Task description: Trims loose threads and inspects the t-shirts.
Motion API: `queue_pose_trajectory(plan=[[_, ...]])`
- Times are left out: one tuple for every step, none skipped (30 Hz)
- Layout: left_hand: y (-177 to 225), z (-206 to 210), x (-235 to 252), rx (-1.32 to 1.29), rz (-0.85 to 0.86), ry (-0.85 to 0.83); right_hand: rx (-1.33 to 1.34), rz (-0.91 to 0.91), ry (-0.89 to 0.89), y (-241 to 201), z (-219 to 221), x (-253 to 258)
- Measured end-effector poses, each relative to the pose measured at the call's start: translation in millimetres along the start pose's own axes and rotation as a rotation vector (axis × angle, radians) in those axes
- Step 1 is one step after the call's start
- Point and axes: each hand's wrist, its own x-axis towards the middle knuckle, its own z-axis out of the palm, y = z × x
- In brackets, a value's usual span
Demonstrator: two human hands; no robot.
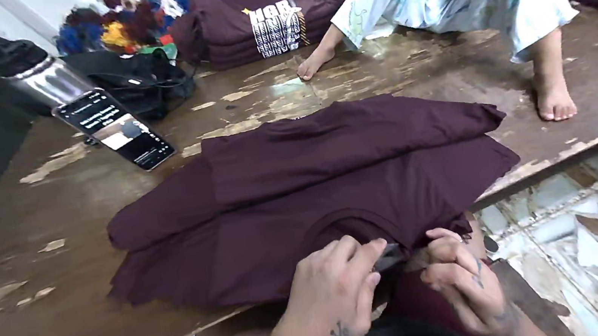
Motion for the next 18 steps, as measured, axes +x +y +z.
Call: queue_pose_trajectory(plan=[[2,-1,1,0.014,0.053,-0.013,-0.012,0.0,0.01,-1,0,0],[4,-1,2,0.034,0.093,-0.02,-0.028,-0.001,0.021,-2,1,1],[6,0,4,0.05,0.122,-0.025,-0.042,0.002,0.032,-3,2,2],[8,1,4,0.064,0.139,-0.027,-0.052,0.005,0.042,-5,3,3],[9,3,4,0.076,0.151,-0.023,-0.054,0.005,0.051,-6,4,4],[9,5,3,0.085,0.159,-0.02,-0.049,0.003,0.057,-8,5,5],[8,5,2,0.099,0.155,-0.021,-0.035,-0.001,0.058,-10,6,6],[7,5,0,0.104,0.137,-0.02,-0.017,-0.01,0.053,-13,7,7],[6,4,-1,0.09,0.097,-0.015,0.013,-0.017,0.031,-17,8,8],[5,-1,-2,0.047,0.026,-0.002,0.062,-0.023,-0.013,-23,9,7],[2,-9,-3,-0.019,-0.078,0.023,0.125,-0.021,-0.088,-30,11,6],[-2,-20,-5,-0.084,-0.199,0.074,0.171,-0.01,-0.197,-38,12,7],[-7,-32,-9,-0.142,-0.323,0.142,0.207,0.007,-0.299,-46,13,9],[-15,-43,-13,-0.18,-0.428,0.229,0.226,-0.001,-0.373,-51,16,11],[-21,-50,-19,-0.197,-0.512,0.315,0.253,-0.039,-0.399,-51,19,13],[-26,-54,-24,-0.189,-0.586,0.35,0.275,-0.098,-0.387,-48,25,16],[-25,-58,-28,-0.138,-0.663,0.288,0.292,-0.151,-0.363,-43,33,19],[-21,-61,-31,-0.071,-0.742,0.135,0.302,-0.199,-0.321,-39,42,23]])
